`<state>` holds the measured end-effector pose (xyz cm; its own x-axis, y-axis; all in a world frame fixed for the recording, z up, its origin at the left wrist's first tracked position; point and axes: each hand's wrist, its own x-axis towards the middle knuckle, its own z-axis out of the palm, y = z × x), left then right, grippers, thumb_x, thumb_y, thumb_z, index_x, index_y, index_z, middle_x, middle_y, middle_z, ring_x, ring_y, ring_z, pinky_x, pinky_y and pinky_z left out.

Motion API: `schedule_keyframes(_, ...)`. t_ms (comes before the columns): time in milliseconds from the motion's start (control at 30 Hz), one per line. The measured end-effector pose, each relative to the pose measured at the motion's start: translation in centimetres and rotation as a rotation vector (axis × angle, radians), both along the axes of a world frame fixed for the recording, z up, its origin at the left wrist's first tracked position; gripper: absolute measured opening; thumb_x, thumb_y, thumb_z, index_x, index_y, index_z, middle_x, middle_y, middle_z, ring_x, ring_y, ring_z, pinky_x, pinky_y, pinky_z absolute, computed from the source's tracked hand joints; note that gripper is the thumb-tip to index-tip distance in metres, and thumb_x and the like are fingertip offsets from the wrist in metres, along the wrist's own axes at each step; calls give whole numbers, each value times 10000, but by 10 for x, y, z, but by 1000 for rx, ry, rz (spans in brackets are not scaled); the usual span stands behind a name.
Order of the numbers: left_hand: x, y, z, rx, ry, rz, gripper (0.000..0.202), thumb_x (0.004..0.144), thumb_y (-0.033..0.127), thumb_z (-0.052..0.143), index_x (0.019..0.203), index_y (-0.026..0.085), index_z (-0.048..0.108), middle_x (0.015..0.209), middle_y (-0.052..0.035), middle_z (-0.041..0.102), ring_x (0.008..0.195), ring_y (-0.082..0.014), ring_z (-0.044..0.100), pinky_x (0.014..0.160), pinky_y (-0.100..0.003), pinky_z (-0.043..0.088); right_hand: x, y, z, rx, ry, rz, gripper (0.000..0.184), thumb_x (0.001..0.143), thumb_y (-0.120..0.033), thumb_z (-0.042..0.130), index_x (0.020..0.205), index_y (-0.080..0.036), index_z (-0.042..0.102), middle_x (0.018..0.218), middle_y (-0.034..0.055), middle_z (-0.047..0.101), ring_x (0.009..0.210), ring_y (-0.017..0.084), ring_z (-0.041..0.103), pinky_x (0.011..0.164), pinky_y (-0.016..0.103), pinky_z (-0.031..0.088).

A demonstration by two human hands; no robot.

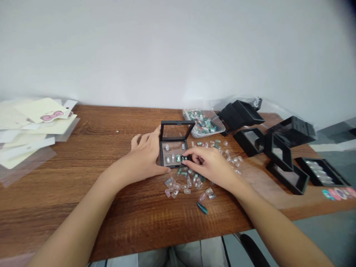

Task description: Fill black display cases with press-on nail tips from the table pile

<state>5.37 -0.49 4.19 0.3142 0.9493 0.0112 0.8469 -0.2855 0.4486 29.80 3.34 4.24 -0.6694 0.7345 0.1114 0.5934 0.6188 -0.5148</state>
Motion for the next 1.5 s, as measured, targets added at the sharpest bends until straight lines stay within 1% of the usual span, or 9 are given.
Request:
schedule_keyframes(367, 0, 0, 1, -11, -7, 2, 1174, 725, 598, 700, 1551, 199, -33, 1536, -196, 294, 1412, -404, 276, 1145, -576, 121, 1, 1, -2, 13, -14, 3, 172, 897, -309, 677, 1022, -191, 694, 614, -62, 554, 570, 102, 510, 588, 232, 332)
schedule_keyframes(767, 2, 1, 2, -44, 34, 15, 1187, 728, 579, 710, 1545, 166, -45, 1525, -208, 293, 1419, -377, 262, 1153, -552, 108, 0, -1, 0, 47, -16, -12, 190, 913, -315, 655, 1058, -195, 674, 623, -62, 560, 569, 104, 511, 575, 232, 336)
schedule_keyframes(833, 2, 1, 2, -36, 28, 13, 1179, 721, 571, 716, 1544, 171, -28, 1513, -203, 311, 1410, -382, 275, 1150, -553, 113, 1, -3, 1, 81, 9, 35, 177, 928, -308, 630, 1047, -188, 677, 648, -47, 575, 586, 108, 524, 584, 234, 348)
schedule_keyframes(900, 1, 1, 1, -20, 18, 16, 1157, 717, 562, 716, 1541, 169, 5, 1486, -201, 344, 1391, -385, 306, 1145, -553, 121, 2, -5, 3, 106, 16, 139, 163, 946, -292, 595, 1029, -185, 684, 708, -22, 614, 623, 112, 548, 605, 236, 366)
schedule_keyframes(1000, 0, 2, -2, 5, 2, 19, 1120, 727, 557, 703, 1537, 178, 29, 1431, -186, 409, 1369, -377, 344, 1140, -551, 128, 2, -8, 5, 120, -30, 312, 170, 961, -273, 562, 1044, -196, 690, 834, 6, 679, 702, 123, 596, 638, 242, 386)
schedule_keyframes(1067, -1, 3, -4, 17, -3, 19, 1128, 725, 560, 704, 1539, 190, 16, 1413, -177, 429, 1368, -374, 349, 1136, -556, 126, 2, -9, 4, 141, -80, 359, 180, 960, -274, 569, 1075, -208, 690, 866, 4, 697, 726, 133, 616, 635, 250, 382)
schedule_keyframes(1300, -3, 5, -11, 42, -20, 21, 1177, 703, 569, 718, 1543, 211, -25, 1423, -176, 419, 1370, -381, 346, 1131, -564, 126, 0, -11, -1, 204, -118, 330, 173, 974, -231, 544, 988, -210, 715, 829, -4, 693, 675, 128, 610, 600, 258, 370)
schedule_keyframes(1400, -3, 5, -10, 35, -13, 32, 1172, 701, 562, 718, 1542, 201, -15, 1407, -177, 428, 1368, -373, 353, 1132, -553, 131, 0, -12, 4, 183, -11, 295, 173, 966, -226, 542, 970, -199, 713, 819, 13, 655, 684, 128, 594, 598, 250, 400)
schedule_keyframes(1500, -2, 5, -8, 28, -13, 38, 1155, 693, 550, 725, 1536, 202, 17, 1416, -174, 422, 1370, -368, 353, 1134, -547, 133, 2, -12, 11, 127, 175, 226, 144, 957, -232, 554, 963, -187, 690, 927, 54, 655, 806, 153, 616, 677, 265, 467)
